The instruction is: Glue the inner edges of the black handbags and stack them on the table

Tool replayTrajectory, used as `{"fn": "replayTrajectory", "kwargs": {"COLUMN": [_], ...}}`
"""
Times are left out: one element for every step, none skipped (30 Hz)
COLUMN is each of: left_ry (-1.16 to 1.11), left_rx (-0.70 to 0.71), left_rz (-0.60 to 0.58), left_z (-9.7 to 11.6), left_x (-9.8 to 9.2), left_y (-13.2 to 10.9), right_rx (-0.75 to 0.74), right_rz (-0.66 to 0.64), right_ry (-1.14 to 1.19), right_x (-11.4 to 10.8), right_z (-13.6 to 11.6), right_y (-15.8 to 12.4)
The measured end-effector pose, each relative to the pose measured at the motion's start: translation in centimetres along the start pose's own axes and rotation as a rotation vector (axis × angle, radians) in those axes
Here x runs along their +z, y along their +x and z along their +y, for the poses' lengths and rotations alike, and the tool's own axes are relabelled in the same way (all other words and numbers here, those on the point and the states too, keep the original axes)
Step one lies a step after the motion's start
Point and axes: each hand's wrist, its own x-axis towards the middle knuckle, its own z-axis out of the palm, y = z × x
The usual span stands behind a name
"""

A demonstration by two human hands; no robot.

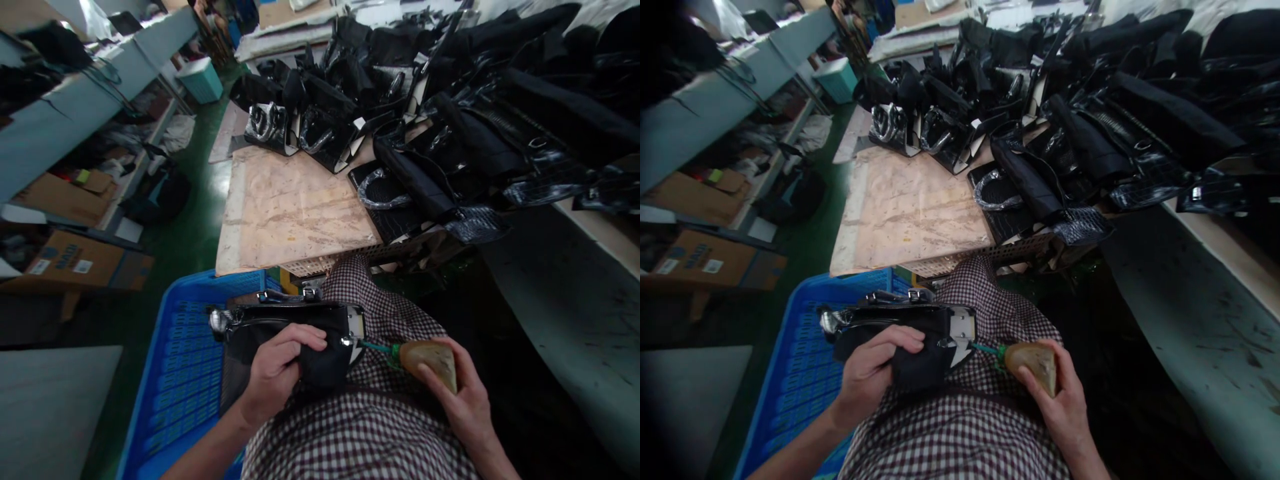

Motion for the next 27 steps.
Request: {"fn": "replayTrajectory", "kwargs": {"left_ry": [0.012,0.033,0.062,0.096,0.133,0.174,0.213,0.249,0.280,0.306,0.330,0.350,0.375,0.408,0.443,0.475,0.500,0.518,0.528,0.546,0.542,0.489,0.375,0.161,-0.089,-0.291,-0.446], "left_rx": [-0.001,-0.002,-0.005,-0.009,-0.012,-0.021,-0.036,-0.054,-0.068,-0.080,-0.095,-0.106,-0.115,-0.128,-0.143,-0.157,-0.167,-0.176,-0.187,-0.191,-0.205,-0.238,-0.290,-0.369,-0.447,-0.504,-0.542], "left_rz": [0.007,0.020,0.041,0.073,0.111,0.151,0.187,0.215,0.237,0.254,0.268,0.280,0.275,0.252,0.215,0.176,0.146,0.135,0.149,0.180,0.223,0.291,0.385,0.519,0.664,0.775,0.855], "left_z": [0.0,-0.1,-0.1,-0.2,-0.3,-0.4,-0.5,-0.6,-0.7,-0.8,-0.9,-1.0,-1.1,-1.1,-1.1,-1.1,-0.9,-0.6,-0.1,0.5,1.3,2.3,3.3,4.4,5.5,6.5,7.3], "left_x": [-0.1,-0.1,-0.2,-0.2,-0.3,-0.4,-0.5,-0.6,-0.7,-0.8,-1.0,-1.2,-1.4,-1.7,-2.2,-2.7,-3.3,-4.0,-4.7,-5.5,-6.4,-7.2,-8.0,-8.7,-9.5,-10.2,-10.8], "left_y": [0.2,0.4,0.6,0.7,0.9,1.0,1.1,1.1,1.2,1.1,1.0,0.8,0.6,0.3,0.1,-0.1,-0.2,0.0,0.3,0.7,1.4,2.1,2.9,3.7,4.4,5.0,5.5], "right_rx": [0.044,0.111,0.194,0.285,0.378,0.464,0.537,0.589,0.621,0.633,0.625,0.598,0.561,0.519,0.475,0.432,0.396,0.374,0.364,0.359,0.361,0.363,0.361,0.359,0.356,0.355,0.354], "right_rz": [0.001,-0.007,-0.027,-0.053,-0.082,-0.111,-0.132,-0.142,-0.152,-0.170,-0.191,-0.209,-0.226,-0.244,-0.261,-0.277,-0.294,-0.316,-0.340,-0.365,-0.386,-0.399,-0.403,-0.400,-0.391,-0.378,-0.363], "right_ry": [0.027,0.093,0.204,0.362,0.554,0.760,0.962,1.153,1.322,1.464,1.578,1.664,1.720,1.751,1.764,1.768,1.765,1.758,1.749,1.741,1.730,1.721,1.717,1.714,1.713,1.712,1.713], "right_x": [-0.3,-0.6,-0.8,-1.1,-1.3,-1.5,-1.7,-1.9,-2.0,-2.0,-2.1,-2.1,-2.1,-2.1,-2.1,-2.1,-2.1,-2.2,-2.3,-2.4,-2.5,-2.5,-2.6,-2.6,-2.7,-2.6,-2.6], "right_z": [-0.1,-0.2,-0.3,-0.4,-0.6,-0.8,-1.0,-1.2,-1.5,-1.8,-2.1,-2.4,-2.6,-2.8,-3.0,-3.1,-3.1,-3.1,-3.2,-3.2,-3.3,-3.5,-3.6,-3.8,-4.0,-4.2,-4.4], "right_y": [0.1,0.2,0.3,0.3,0.4,0.3,0.3,0.2,0.1,-0.1,-0.3,-0.5,-0.7,-0.8,-1.0,-1.1,-1.2,-1.2,-1.2,-1.2,-1.1,-1.1,-1.0,-0.9,-0.8,-0.7,-0.6]}}
